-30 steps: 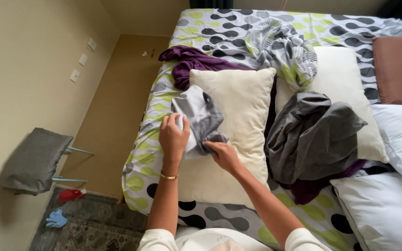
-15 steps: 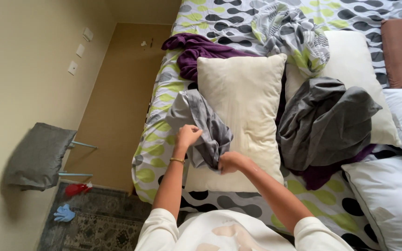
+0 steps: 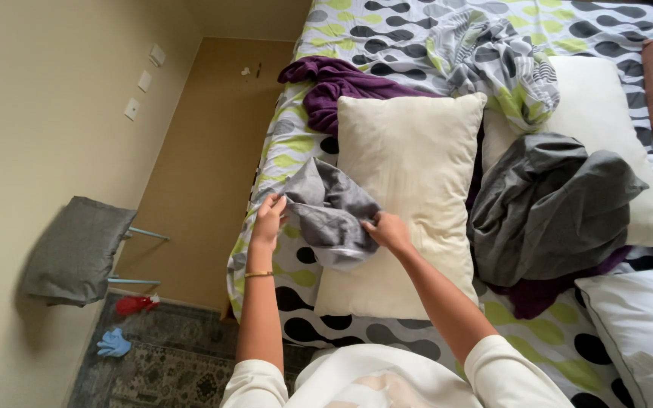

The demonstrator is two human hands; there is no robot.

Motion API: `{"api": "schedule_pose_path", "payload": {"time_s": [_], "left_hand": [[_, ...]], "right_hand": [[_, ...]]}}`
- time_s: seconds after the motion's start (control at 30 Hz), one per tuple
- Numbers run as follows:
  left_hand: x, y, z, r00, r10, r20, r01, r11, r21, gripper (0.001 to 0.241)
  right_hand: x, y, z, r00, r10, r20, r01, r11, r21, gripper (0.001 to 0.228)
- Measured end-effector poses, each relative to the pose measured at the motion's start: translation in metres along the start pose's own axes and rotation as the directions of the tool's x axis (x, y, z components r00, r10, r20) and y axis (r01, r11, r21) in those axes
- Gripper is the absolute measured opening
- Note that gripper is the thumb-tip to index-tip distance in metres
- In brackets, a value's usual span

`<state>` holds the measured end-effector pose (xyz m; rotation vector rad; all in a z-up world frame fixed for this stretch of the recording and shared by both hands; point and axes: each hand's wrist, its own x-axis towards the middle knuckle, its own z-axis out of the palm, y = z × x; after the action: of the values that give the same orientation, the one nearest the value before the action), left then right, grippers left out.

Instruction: The person places a white pillow on a bed and inserts it into a gray pillowcase. They align the corners, pull the case over the pillow, and smooth the fabric to fit the pillow fully inside.

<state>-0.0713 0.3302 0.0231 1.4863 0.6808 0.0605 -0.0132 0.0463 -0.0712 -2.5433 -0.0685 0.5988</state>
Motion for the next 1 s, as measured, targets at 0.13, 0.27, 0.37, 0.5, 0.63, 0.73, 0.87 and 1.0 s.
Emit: {"api": "schedule_pose_path", "payload": {"time_s": [0.13, 0.27, 0.37, 0.5, 0.63, 0.73, 0.87, 1.0], "left_hand": [[0.059, -0.032, -0.011, 0.988, -0.09, -0.125, 0.089, 0.996, -0.012, 0.021], [0.109, 0.023, 0.031, 0.98, 0.106, -0.17, -0.102, 0.994, 0.03, 0.041], [0.184, 0.102, 0.081, 0.938, 0.331, -0.101, -0.322, 0.942, 0.097, 0.033], [0.115, 0.291, 0.105, 0.83, 0.542, 0.134, -0.493, 0.824, -0.278, 0.018], [0.03, 0.362, 0.086, 0.554, 0.815, 0.17, -0.586, 0.526, -0.616, 0.02], [0.001, 0.338, 0.067, 0.24, 0.918, 0.316, -0.526, 0.396, -0.753, 0.034], [-0.026, 0.231, 0.068, 0.722, 0.658, 0.212, -0.451, 0.681, -0.576, 0.032], [0.029, 0.06, 0.072, 0.983, 0.146, 0.107, -0.105, 0.941, -0.323, 0.024]], "right_hand": [[0.049, 0.032, 0.026, 0.994, -0.039, -0.101, 0.055, 0.986, 0.159, 0.033], [0.081, 0.016, -0.042, 0.908, -0.116, -0.402, 0.249, 0.923, 0.295, 0.028], [0.101, -0.03, -0.128, 0.84, -0.154, -0.52, 0.353, 0.883, 0.31, 0.026], [0.092, -0.094, -0.274, 0.7, -0.153, -0.698, 0.664, 0.501, 0.556, 0.012], [0.003, -0.115, -0.366, 0.219, -0.369, -0.903, 0.971, 0.17, 0.166, 0.009], [-0.059, -0.106, -0.374, -0.049, -0.422, -0.905, 0.965, 0.214, -0.152, 0.01], [-0.097, -0.053, -0.301, 0.068, -0.476, -0.877, 0.915, 0.38, -0.135, 0.012], [-0.024, 0.07, -0.148, 0.302, -0.569, -0.765, 0.792, 0.597, -0.131, 0.017]]}}
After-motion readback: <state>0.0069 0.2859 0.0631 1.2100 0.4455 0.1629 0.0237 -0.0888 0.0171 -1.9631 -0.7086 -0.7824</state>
